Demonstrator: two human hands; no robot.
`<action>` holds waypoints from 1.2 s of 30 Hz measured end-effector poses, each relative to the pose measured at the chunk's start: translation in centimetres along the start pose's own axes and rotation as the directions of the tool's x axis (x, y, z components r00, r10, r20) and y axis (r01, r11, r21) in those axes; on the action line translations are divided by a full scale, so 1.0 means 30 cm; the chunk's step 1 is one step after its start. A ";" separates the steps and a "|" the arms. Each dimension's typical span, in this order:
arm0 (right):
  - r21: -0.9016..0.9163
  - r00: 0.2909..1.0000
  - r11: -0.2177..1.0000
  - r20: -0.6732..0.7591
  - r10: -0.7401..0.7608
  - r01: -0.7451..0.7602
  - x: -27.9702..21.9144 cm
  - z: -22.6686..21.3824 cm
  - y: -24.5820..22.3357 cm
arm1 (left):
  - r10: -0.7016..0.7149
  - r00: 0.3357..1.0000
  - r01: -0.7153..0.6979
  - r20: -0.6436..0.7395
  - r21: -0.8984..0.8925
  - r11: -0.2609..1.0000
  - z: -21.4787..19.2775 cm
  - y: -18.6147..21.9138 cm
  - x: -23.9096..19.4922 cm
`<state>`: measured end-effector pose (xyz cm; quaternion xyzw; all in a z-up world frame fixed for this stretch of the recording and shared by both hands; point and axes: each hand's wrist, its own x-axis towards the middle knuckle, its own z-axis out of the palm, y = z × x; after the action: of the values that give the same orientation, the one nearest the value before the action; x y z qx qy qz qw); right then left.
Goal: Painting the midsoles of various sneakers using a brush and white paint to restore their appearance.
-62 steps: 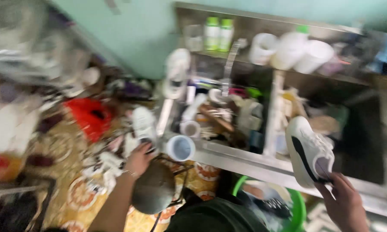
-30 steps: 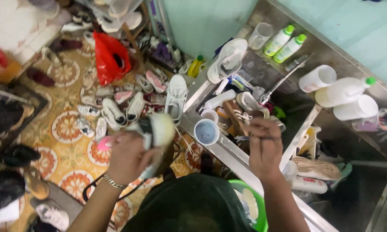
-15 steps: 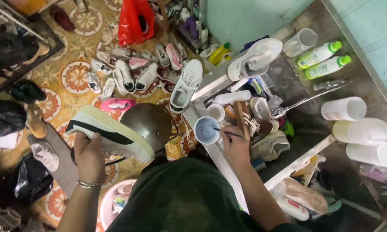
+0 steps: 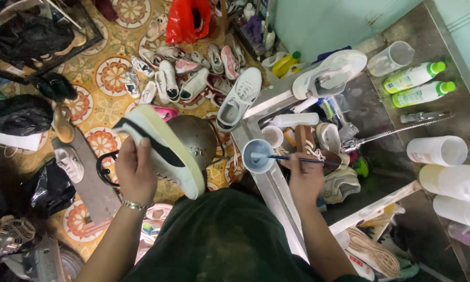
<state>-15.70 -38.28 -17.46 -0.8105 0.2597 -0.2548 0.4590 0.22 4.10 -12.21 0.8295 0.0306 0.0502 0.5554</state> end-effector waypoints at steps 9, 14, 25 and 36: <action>0.737 0.883 0.575 0.061 0.466 -0.355 0.083 -0.158 -0.120 | -0.065 0.971 0.061 0.229 0.024 0.998 0.289 0.340 0.139; 0.911 0.954 0.332 0.165 0.251 -0.245 0.043 -0.216 -0.245 | -0.116 0.850 0.196 0.513 -0.105 0.975 0.391 0.531 0.149; 0.900 0.990 0.432 -0.010 0.141 -0.053 0.005 -0.261 -0.327 | 0.121 0.750 0.075 0.650 -0.265 0.961 0.391 0.695 0.080; 0.930 0.999 0.367 0.028 -0.024 -0.017 -0.022 -0.314 -0.300 | 0.141 0.752 0.052 0.643 -0.271 0.961 0.377 0.748 0.070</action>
<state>-20.64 -39.61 -5.46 -0.4171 0.0613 -0.3427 0.8395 3.53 -14.62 4.36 0.7103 -0.1934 -0.2271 0.6376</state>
